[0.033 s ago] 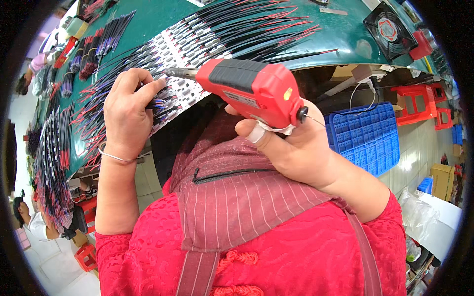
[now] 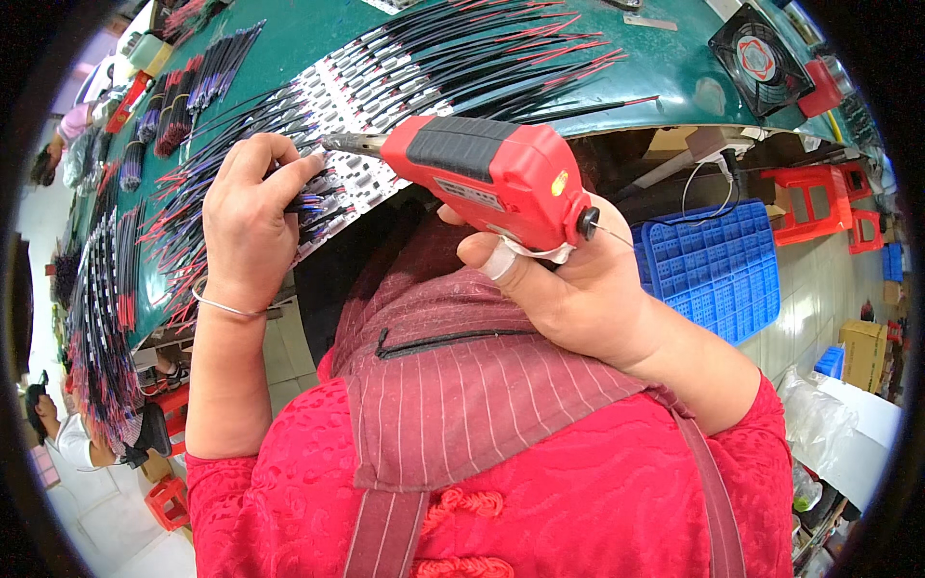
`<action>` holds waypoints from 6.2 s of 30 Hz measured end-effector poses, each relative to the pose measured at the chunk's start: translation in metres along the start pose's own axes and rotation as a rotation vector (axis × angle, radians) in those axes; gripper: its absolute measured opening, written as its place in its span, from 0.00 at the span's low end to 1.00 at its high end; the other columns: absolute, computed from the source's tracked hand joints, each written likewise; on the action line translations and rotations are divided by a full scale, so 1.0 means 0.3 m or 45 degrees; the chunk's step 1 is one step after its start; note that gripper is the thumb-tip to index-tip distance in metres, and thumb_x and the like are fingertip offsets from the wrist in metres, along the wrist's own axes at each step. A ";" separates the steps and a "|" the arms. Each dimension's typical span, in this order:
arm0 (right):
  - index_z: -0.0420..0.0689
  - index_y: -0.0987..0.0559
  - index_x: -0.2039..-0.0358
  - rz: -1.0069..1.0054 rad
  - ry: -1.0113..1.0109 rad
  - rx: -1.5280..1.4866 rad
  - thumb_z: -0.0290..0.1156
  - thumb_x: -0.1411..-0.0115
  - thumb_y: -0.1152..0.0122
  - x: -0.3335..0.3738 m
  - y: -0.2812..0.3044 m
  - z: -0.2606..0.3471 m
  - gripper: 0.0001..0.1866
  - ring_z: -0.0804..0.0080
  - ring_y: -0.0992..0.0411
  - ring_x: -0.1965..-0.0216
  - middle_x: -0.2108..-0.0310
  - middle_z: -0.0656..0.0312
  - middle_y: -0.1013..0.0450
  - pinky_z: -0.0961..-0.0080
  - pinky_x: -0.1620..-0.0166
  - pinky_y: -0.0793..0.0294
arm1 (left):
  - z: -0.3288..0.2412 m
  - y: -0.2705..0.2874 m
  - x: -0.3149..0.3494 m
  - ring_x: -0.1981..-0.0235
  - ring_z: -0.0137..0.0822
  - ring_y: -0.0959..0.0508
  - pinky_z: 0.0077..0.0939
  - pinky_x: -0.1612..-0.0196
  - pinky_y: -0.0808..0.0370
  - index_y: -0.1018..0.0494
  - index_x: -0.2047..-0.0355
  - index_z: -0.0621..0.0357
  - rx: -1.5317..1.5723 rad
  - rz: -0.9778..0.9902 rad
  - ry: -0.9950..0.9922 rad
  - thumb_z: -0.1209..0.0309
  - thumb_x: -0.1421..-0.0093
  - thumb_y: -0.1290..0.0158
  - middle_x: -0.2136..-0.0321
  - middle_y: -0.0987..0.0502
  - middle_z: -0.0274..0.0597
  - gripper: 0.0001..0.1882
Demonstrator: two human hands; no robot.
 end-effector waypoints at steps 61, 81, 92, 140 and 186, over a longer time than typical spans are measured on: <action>0.39 0.25 0.47 -0.047 0.135 0.033 0.20 0.37 0.40 0.031 0.037 0.016 0.17 0.75 0.24 0.56 0.52 0.58 0.23 0.78 0.54 0.24 | -0.006 0.036 -0.015 0.65 0.44 0.24 0.35 0.60 0.25 0.20 0.63 0.59 0.050 0.165 -0.002 0.87 0.61 0.44 0.68 0.25 0.41 0.22; 0.39 0.26 0.45 -0.096 -0.019 -0.069 0.25 0.34 0.43 0.055 0.063 0.012 0.17 0.88 0.33 0.75 0.52 0.58 0.23 0.88 0.73 0.31 | -0.036 0.037 0.042 0.71 0.44 0.24 0.34 0.67 0.26 0.25 0.48 0.61 0.034 0.038 -0.026 0.88 0.58 0.48 0.68 0.29 0.45 0.32; 0.41 0.27 0.43 -0.062 -0.010 -0.047 0.26 0.34 0.42 0.065 0.061 0.007 0.19 0.88 0.32 0.72 0.52 0.60 0.23 0.88 0.71 0.31 | -0.052 0.023 0.035 0.65 0.46 0.27 0.35 0.62 0.27 0.25 0.48 0.63 0.074 -0.037 0.037 0.89 0.57 0.50 0.64 0.30 0.48 0.32; 0.37 0.26 0.47 0.060 -0.006 0.032 0.21 0.39 0.36 0.050 0.024 0.008 0.19 0.74 0.24 0.54 0.54 0.56 0.23 0.77 0.51 0.24 | -0.059 0.006 0.031 0.69 0.41 0.24 0.33 0.67 0.26 0.20 0.68 0.62 0.042 -0.063 -0.019 0.82 0.58 0.43 0.71 0.27 0.41 0.14; 0.36 0.28 0.45 0.080 0.003 0.040 0.19 0.39 0.39 0.055 0.014 0.006 0.21 0.75 0.23 0.56 0.51 0.54 0.24 0.78 0.51 0.23 | -0.053 0.002 0.033 0.69 0.42 0.24 0.33 0.67 0.26 0.21 0.69 0.62 0.058 -0.085 -0.025 0.81 0.56 0.43 0.72 0.27 0.42 0.11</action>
Point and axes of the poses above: each hand's wrist, its own x-axis away from the middle knuckle, its own y-axis out of the back of the hand, z = x × y, the point moved 6 cm from there along -x, towards the middle knuckle
